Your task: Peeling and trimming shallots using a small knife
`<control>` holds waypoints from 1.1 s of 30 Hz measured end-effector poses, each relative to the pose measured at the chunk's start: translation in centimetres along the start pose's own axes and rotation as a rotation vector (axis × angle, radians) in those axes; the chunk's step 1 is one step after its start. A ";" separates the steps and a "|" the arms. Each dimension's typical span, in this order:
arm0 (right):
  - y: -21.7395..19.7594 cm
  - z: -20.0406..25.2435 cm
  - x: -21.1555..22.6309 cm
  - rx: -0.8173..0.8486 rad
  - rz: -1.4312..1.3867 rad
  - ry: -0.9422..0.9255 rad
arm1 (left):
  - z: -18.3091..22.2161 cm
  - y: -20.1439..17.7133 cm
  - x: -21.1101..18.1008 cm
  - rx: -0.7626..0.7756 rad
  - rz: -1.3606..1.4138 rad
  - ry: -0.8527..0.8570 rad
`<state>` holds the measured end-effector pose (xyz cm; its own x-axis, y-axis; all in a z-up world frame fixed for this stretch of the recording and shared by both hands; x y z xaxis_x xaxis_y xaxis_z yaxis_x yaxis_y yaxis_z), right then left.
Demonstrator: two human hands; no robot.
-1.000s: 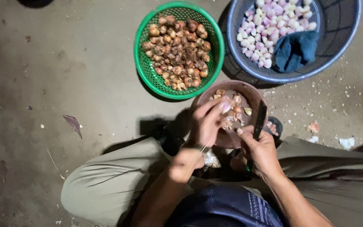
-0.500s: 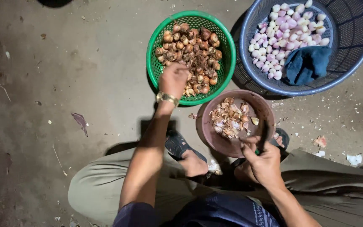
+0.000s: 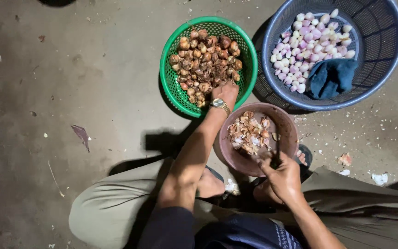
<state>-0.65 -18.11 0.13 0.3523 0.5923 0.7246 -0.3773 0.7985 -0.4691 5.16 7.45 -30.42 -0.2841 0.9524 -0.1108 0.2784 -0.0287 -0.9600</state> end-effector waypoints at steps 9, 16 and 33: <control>-0.1 -0.7 -1.8 0.147 -0.008 0.078 | -1.3 -5.1 2.5 0.295 0.509 -0.385; -1.2 0.3 3.6 0.405 -0.063 -0.018 | -0.4 -18.5 1.4 0.225 1.744 -1.064; -2.4 1.7 2.6 0.798 -0.991 0.009 | 7.3 -32.6 -7.3 0.351 1.958 -1.159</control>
<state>-0.25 -18.68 3.95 0.7822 -0.2150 0.5847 -0.3577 0.6135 0.7041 -8.55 -0.78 -0.14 -0.2233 -0.7929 -0.5669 0.6989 -0.5356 0.4739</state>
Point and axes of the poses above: each hand's wrist, its own z-axis away from the middle knuckle, its own y-axis out of the palm, x = y × z, the point moved 2 cm from there along -z, towards the middle knuckle, and after that the axes turned 9 degrees about -x, right-handed, at the moved point
